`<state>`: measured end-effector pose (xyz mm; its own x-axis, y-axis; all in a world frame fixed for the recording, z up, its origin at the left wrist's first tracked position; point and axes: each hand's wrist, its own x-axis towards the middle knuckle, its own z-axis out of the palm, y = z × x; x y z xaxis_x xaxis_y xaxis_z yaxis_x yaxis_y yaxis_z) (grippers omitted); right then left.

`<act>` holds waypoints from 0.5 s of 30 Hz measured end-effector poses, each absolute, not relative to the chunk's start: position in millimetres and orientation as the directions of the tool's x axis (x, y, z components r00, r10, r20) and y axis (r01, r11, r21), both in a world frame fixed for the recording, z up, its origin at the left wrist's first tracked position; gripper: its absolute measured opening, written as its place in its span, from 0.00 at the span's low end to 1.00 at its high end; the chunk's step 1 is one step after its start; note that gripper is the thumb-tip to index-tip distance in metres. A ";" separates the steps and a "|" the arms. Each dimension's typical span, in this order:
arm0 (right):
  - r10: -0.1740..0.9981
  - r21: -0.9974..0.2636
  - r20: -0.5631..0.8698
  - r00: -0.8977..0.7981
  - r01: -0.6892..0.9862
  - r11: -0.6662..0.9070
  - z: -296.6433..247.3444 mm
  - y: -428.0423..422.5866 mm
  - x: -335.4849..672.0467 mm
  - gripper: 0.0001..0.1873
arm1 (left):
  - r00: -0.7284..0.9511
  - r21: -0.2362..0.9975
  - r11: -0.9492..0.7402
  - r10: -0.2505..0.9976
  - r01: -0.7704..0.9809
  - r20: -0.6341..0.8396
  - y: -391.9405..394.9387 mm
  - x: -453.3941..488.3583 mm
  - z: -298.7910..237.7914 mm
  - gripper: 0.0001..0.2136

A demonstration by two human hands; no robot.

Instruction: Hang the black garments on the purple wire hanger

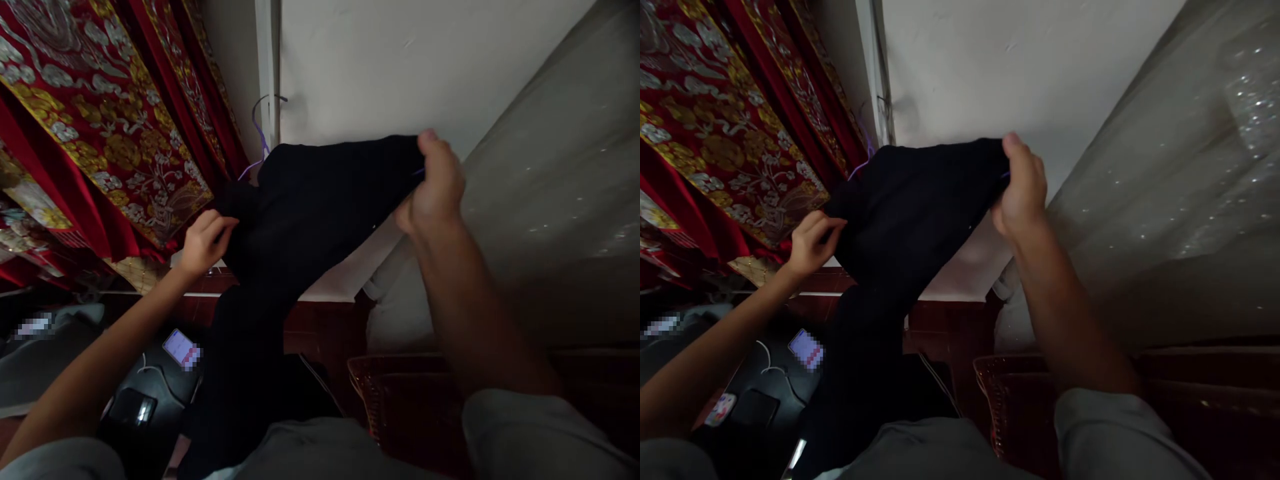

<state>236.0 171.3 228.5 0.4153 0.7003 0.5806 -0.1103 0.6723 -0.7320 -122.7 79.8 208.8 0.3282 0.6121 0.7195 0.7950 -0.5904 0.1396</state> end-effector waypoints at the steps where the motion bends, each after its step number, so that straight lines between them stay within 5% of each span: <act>1: 0.662 -0.714 0.620 0.421 -0.047 0.699 236.9 162.6 227.5 0.17 | 0.354 0.154 -0.611 0.625 0.777 0.695 78.7 -113.7 209.7 0.11; 5: 0.614 -0.680 0.719 0.326 0.146 0.719 250.3 116.4 190.3 0.28 | 0.245 0.326 -0.575 0.700 0.750 0.671 86.1 -91.7 222.5 0.13; 10: 0.635 -0.648 0.761 0.128 0.157 0.745 234.5 91.2 165.5 0.26 | -0.041 0.791 -0.329 0.913 0.516 0.406 125.3 -102.4 236.6 0.22; 15: 0.671 -0.693 0.721 0.174 0.158 0.704 232.3 125.7 162.0 0.27 | -0.093 0.769 -0.325 0.892 0.551 0.443 166.5 -129.2 224.0 0.19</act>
<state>162.0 125.7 232.3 0.1737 0.6710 0.7208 0.1577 0.7036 -0.6929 -129.2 166.5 224.0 -0.0931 0.8916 0.4432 0.5508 -0.3246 0.7689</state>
